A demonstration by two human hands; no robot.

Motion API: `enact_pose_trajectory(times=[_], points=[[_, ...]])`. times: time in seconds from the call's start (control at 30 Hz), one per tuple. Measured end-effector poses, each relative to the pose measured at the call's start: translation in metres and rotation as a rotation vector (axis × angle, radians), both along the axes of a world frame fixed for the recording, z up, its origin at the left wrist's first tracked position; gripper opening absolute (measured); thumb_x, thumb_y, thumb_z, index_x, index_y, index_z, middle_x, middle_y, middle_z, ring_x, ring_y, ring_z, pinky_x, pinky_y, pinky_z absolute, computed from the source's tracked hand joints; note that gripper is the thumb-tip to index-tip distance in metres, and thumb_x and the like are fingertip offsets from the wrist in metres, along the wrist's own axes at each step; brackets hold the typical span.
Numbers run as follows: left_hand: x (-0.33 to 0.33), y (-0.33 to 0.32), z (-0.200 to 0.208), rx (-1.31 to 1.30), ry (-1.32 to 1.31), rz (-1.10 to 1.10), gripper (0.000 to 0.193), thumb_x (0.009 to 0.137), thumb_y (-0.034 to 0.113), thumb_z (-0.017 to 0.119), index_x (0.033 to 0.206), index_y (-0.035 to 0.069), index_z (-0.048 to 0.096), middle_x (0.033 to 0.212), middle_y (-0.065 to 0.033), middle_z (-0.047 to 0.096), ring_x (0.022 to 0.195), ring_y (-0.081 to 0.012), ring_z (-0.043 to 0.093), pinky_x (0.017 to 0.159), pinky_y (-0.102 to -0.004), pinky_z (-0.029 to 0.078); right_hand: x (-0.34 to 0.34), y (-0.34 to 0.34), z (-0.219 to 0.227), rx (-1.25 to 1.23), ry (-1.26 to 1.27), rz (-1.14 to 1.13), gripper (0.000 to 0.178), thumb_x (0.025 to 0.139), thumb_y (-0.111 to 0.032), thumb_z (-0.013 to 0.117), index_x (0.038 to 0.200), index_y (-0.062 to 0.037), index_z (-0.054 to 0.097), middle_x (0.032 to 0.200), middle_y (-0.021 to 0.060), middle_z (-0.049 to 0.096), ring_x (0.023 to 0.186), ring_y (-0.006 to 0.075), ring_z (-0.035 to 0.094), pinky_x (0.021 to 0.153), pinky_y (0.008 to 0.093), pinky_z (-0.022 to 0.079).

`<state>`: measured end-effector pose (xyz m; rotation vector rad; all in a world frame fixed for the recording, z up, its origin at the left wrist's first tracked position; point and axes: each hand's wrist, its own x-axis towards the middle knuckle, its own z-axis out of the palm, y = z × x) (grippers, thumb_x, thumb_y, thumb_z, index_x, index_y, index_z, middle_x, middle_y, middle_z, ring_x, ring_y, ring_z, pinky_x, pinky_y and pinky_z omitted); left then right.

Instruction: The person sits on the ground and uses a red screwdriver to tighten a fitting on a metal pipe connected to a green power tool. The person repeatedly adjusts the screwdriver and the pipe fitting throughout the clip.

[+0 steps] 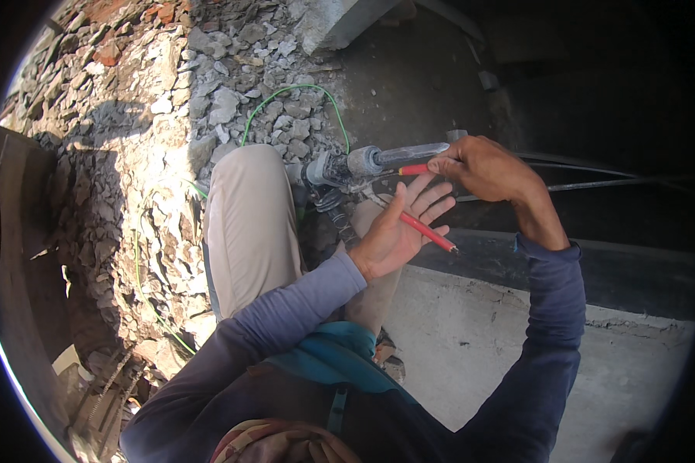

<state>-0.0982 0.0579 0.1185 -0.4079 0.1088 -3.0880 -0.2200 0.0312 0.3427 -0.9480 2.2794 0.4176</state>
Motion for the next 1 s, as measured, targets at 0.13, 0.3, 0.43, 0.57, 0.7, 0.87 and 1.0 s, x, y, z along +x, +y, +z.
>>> enact_pose_trajectory(times=[0.13, 0.3, 0.43, 0.57, 0.7, 0.87, 1.0], points=[[0.000, -0.001, 0.000, 0.015, -0.007, 0.010, 0.081, 0.113, 0.074, 0.034, 0.179, 0.030, 0.017, 0.180, -0.0049, 0.032, 0.164, -0.0241, 0.034, 0.129, -0.0539, 0.031, -0.006, 0.002, -0.003, -0.025, -0.013, 0.037, 0.035, 0.110, -0.033, 0.068, 0.118, -0.0015, 0.081, 0.097, 0.0223, 0.079, 0.086, 0.0335, 0.076, 0.081, 0.0447, 0.056], [-0.008, -0.007, 0.001, 0.099, -0.047, 0.024, 0.077, 0.113, 0.072, 0.038, 0.176, 0.032, 0.021, 0.178, -0.0055, 0.033, 0.163, -0.0265, 0.034, 0.129, -0.0569, 0.030, -0.011, 0.006, -0.007, -0.085, -0.022, 0.047, 0.035, 0.111, -0.032, 0.067, 0.116, -0.0005, 0.081, 0.097, 0.0239, 0.079, 0.085, 0.0343, 0.075, 0.080, 0.0456, 0.056], [-0.010, -0.008, -0.003, 0.173, -0.058, 0.021, 0.070, 0.114, 0.066, 0.043, 0.174, 0.033, 0.026, 0.175, -0.0057, 0.036, 0.162, -0.0266, 0.035, 0.130, -0.0590, 0.028, -0.012, 0.007, -0.012, -0.042, 0.022, 0.024, 0.036, 0.111, -0.032, 0.067, 0.117, 0.0000, 0.081, 0.099, 0.0251, 0.079, 0.087, 0.0340, 0.076, 0.082, 0.0454, 0.056], [-0.013, -0.003, -0.003, 0.178, -0.085, 0.028, 0.066, 0.116, 0.060, 0.046, 0.173, 0.034, 0.027, 0.171, -0.0044, 0.041, 0.158, -0.0250, 0.040, 0.129, -0.0594, 0.028, -0.012, 0.008, -0.011, -0.064, -0.018, -0.007, 0.036, 0.111, -0.032, 0.067, 0.119, 0.0009, 0.080, 0.101, 0.0249, 0.079, 0.090, 0.0338, 0.076, 0.085, 0.0443, 0.056], [-0.014, 0.000, 0.001, 0.147, -0.114, 0.032, 0.064, 0.117, 0.060, 0.044, 0.173, 0.033, 0.028, 0.167, -0.0029, 0.045, 0.155, -0.0231, 0.042, 0.128, -0.0568, 0.031, -0.012, 0.007, -0.008, -0.026, -0.025, -0.051, 0.037, 0.112, -0.033, 0.065, 0.120, 0.0007, 0.080, 0.104, 0.0220, 0.081, 0.094, 0.0339, 0.076, 0.089, 0.0433, 0.057], [-0.021, 0.000, 0.003, 0.123, -0.105, 0.045, 0.068, 0.116, 0.064, 0.040, 0.171, 0.025, 0.031, 0.168, -0.0054, 0.045, 0.158, -0.0253, 0.040, 0.129, -0.0538, 0.032, -0.014, 0.014, -0.006, -0.040, -0.031, -0.009, 0.040, 0.114, -0.035, 0.062, 0.120, -0.0004, 0.081, 0.108, 0.0212, 0.081, 0.097, 0.0326, 0.076, 0.092, 0.0444, 0.056], [-0.026, 0.002, 0.008, 0.171, -0.142, 0.098, 0.069, 0.116, 0.068, 0.034, 0.168, 0.022, 0.035, 0.173, -0.0076, 0.040, 0.160, -0.0275, 0.037, 0.129, -0.0540, 0.032, 0.020, -0.004, 0.003, 0.094, 0.156, 0.052, 0.061, 0.102, -0.052, 0.074, 0.130, 0.0024, 0.076, 0.124, 0.0236, 0.076, 0.117, 0.0353, 0.070, 0.100, 0.0512, 0.054]])
